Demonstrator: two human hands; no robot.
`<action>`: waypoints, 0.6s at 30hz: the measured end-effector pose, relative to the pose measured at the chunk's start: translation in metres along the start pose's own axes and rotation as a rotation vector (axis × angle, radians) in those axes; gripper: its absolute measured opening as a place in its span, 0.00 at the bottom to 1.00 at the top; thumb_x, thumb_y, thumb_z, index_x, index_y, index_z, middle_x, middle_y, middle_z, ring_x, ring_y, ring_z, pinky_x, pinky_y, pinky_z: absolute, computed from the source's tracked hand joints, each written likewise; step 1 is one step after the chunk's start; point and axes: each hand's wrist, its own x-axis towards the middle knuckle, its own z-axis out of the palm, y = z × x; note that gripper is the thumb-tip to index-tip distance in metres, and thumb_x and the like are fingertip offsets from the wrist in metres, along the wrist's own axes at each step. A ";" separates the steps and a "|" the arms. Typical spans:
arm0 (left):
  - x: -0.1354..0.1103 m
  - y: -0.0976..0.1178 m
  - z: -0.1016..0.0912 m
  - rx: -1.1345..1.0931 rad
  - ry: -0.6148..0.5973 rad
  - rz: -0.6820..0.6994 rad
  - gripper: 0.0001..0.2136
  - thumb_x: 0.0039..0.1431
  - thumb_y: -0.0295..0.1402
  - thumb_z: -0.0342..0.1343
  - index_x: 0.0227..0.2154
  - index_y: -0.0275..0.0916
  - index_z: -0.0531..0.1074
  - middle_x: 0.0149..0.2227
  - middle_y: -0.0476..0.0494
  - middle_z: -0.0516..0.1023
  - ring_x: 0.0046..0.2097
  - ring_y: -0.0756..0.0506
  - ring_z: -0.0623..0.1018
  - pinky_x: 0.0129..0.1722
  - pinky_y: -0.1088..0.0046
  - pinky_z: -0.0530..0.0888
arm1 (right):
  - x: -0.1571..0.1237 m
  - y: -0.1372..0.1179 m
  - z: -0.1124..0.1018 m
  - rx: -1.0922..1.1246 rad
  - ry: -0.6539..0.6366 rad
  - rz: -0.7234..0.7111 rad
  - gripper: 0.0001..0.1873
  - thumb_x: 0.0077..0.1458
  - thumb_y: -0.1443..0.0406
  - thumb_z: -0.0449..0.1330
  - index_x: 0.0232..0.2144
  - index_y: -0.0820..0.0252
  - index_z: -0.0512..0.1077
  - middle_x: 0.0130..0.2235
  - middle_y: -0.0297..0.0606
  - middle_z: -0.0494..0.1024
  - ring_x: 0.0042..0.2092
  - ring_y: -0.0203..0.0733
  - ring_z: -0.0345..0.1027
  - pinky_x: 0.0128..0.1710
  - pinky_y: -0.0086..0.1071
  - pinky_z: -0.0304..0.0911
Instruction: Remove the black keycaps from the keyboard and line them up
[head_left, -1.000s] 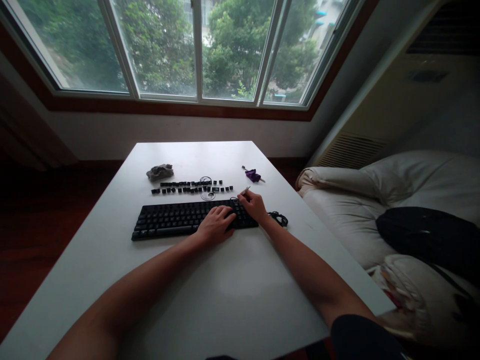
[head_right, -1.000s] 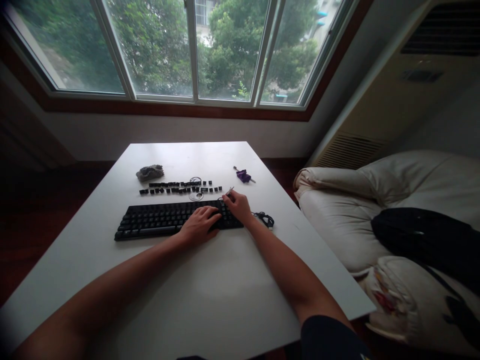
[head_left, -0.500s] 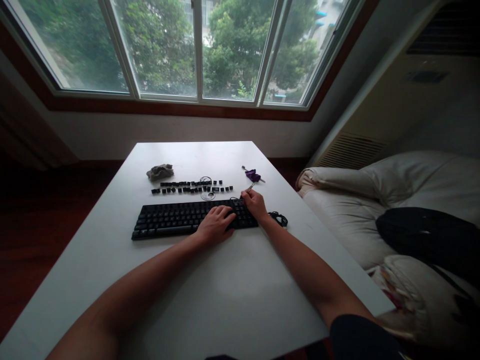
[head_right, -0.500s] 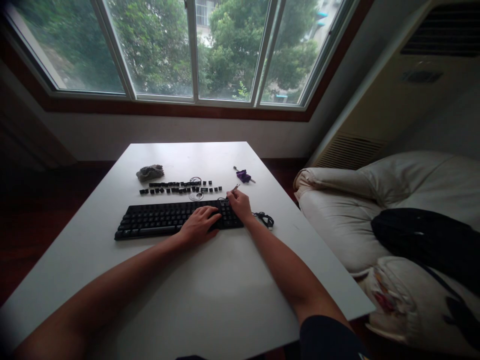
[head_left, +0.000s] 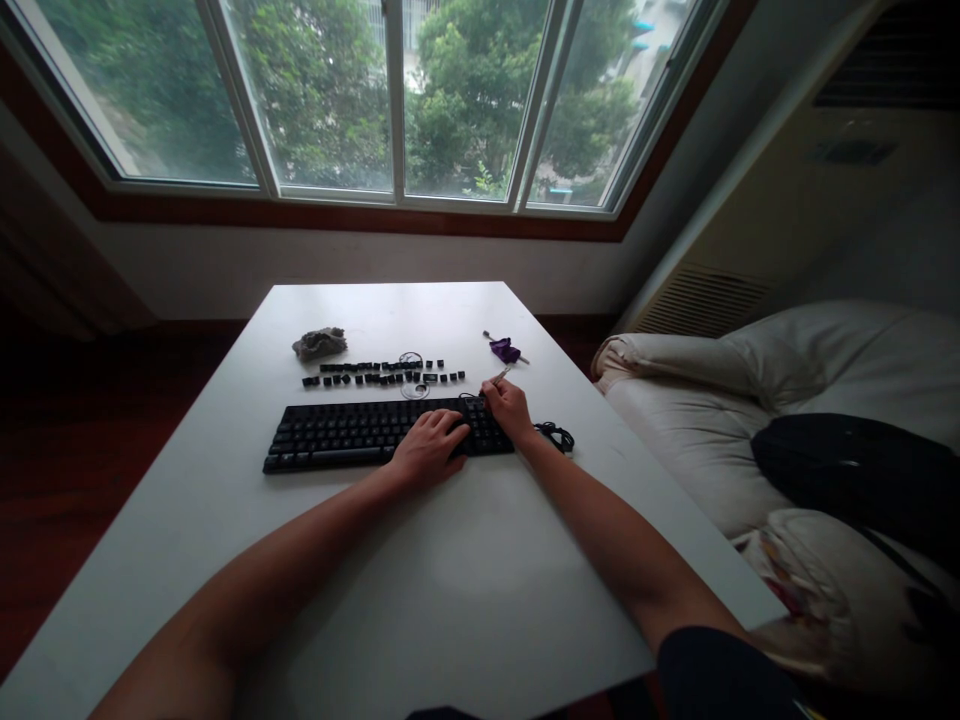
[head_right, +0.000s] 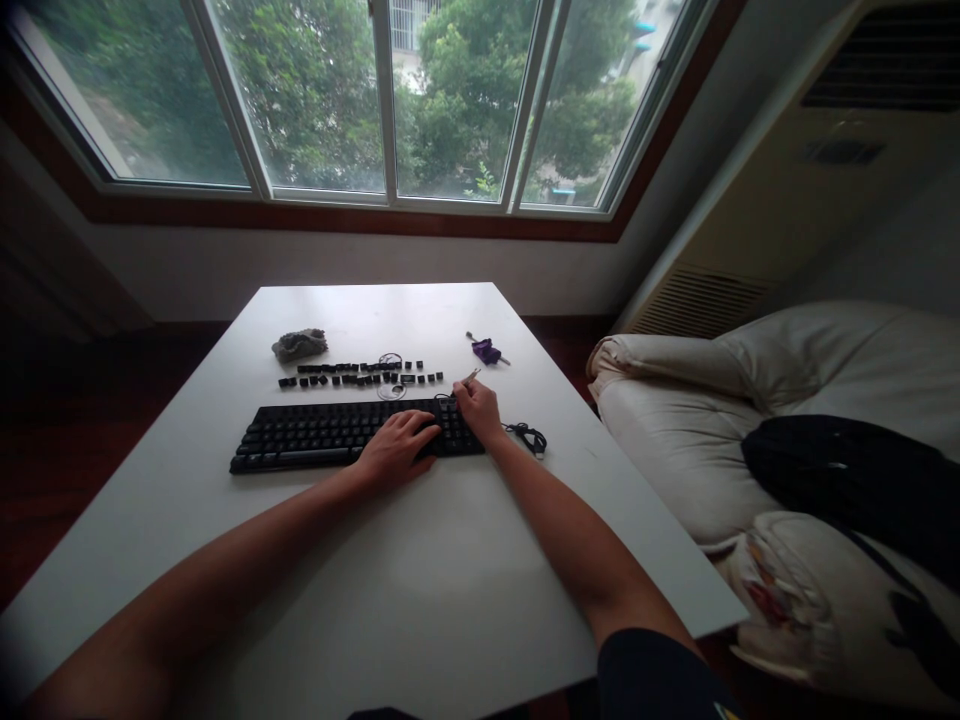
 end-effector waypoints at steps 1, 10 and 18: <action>0.000 0.000 0.000 0.001 0.001 0.000 0.23 0.57 0.38 0.60 0.56 0.42 0.68 0.58 0.36 0.68 0.59 0.35 0.66 0.59 0.53 0.64 | 0.000 0.000 0.000 0.000 0.000 0.000 0.22 0.60 0.50 0.53 0.28 0.59 0.74 0.22 0.35 0.75 0.25 0.40 0.68 0.30 0.31 0.62; 0.000 -0.001 0.001 -0.005 0.011 -0.004 0.24 0.58 0.39 0.59 0.57 0.41 0.68 0.58 0.36 0.68 0.59 0.35 0.66 0.59 0.53 0.65 | -0.006 -0.008 0.000 -0.218 -0.005 -0.183 0.18 0.62 0.53 0.54 0.30 0.59 0.74 0.23 0.35 0.74 0.26 0.39 0.66 0.31 0.30 0.58; 0.000 0.000 0.000 0.002 0.006 0.002 0.24 0.57 0.38 0.59 0.57 0.41 0.68 0.58 0.36 0.68 0.60 0.35 0.65 0.60 0.53 0.64 | -0.015 -0.022 0.003 -0.498 0.019 -0.340 0.18 0.63 0.53 0.54 0.31 0.59 0.73 0.26 0.37 0.75 0.29 0.40 0.67 0.31 0.31 0.54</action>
